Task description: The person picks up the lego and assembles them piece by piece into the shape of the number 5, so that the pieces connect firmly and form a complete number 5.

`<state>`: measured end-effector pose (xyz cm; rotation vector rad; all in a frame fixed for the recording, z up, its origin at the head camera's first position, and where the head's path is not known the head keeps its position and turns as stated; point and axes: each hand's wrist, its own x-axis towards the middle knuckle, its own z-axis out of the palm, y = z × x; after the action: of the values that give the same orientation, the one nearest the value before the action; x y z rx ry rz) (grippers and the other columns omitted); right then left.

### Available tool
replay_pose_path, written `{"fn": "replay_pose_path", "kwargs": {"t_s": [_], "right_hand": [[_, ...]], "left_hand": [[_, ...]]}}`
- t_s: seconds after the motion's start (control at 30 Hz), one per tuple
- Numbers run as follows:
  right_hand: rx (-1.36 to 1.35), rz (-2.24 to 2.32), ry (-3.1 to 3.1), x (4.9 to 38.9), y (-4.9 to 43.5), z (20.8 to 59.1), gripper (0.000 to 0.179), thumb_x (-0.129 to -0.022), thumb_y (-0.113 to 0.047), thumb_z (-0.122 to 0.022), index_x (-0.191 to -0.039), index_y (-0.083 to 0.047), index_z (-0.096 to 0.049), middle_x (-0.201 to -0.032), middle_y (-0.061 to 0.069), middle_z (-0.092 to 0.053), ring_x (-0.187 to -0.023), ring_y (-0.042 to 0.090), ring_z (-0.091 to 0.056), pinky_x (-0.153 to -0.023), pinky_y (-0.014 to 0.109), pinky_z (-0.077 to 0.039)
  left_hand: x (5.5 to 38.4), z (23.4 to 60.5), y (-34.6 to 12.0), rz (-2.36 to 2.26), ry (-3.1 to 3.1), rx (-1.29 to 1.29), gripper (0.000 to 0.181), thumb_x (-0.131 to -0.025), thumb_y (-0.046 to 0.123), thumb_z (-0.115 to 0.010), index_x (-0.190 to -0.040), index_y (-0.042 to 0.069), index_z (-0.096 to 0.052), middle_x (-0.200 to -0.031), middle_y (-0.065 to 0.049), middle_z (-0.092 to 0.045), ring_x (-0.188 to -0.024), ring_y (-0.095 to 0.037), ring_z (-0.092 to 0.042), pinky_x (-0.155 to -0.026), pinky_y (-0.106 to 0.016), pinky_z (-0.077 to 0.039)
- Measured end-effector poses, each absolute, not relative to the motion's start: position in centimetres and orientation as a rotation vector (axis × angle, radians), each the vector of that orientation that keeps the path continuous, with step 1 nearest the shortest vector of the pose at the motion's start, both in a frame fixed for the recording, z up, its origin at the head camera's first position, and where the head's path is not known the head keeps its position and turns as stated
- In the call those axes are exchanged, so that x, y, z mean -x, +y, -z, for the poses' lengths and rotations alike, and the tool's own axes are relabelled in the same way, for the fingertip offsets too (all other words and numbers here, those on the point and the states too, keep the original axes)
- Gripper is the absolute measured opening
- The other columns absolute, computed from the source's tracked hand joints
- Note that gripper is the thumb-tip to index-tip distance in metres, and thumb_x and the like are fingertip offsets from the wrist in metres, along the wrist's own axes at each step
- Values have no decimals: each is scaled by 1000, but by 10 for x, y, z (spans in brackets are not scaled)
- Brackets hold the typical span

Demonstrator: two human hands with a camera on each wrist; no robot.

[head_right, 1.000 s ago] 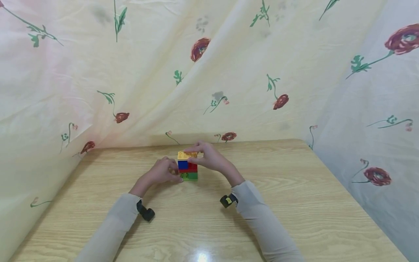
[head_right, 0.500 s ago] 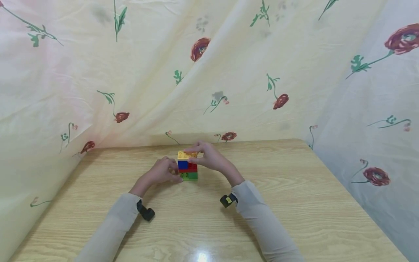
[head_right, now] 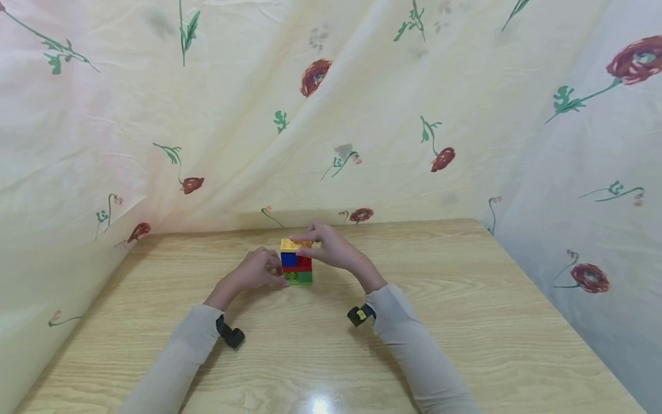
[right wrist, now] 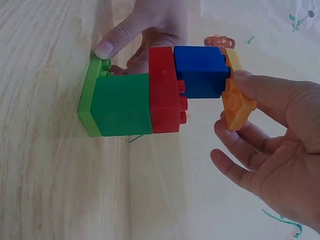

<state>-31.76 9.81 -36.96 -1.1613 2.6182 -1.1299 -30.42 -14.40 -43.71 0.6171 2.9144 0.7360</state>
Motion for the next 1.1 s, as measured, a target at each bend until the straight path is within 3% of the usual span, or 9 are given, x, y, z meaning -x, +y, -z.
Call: {"fn": "replay_pose_path", "kwargs": {"t_s": [0.1,0.37,0.8,1.0,1.1], "right_hand": [[1155,1125,2619,318,98,370,38,-95,-17,-73,-132,-12,-69,-109,9,-60,-96,38,-50,-73,30,-38],[1184,1113,2642,317,98,369,39,-94,-17,-74,-132,-11,-69,-108,9,-60,-91,19,-47,-73,30,-39],[1138,1132,2631,318,97,369,39,-92,-15,-76,-131,-13,-70,-106,7,-59,-91,20,-47,-72,29,-39],[1128,1144,2612,319,97,370,39,-93,-15,-75,-131,-12,-69,-105,7,-57,-94,33,-48,-72,30,-38],[1138,1140,2609,318,97,370,40,-93,-14,-75,-132,-12,-69,-105,8,-57,-92,28,-47,-72,29,-38]], "left_hand": [[304,437,-144,-733,2915,-619,20,-82,34,-86,-91,17,-81,-98,5,-70,-100,-19,-48,-95,-43,-34],[305,437,-144,-729,2914,-622,22,-82,35,-86,-93,17,-81,-96,7,-70,-99,-18,-48,-93,-42,-34],[307,438,-145,-729,2908,-633,24,-82,35,-86,-96,17,-82,-94,7,-69,-98,-17,-47,-93,-42,-34],[307,439,-145,-726,2907,-643,25,-82,36,-86,-98,17,-82,-95,7,-69,-99,-17,-47,-94,-43,-34],[307,439,-145,-720,2908,-645,25,-82,36,-86,-99,17,-82,-95,7,-69,-100,-18,-48,-95,-44,-34]]}}
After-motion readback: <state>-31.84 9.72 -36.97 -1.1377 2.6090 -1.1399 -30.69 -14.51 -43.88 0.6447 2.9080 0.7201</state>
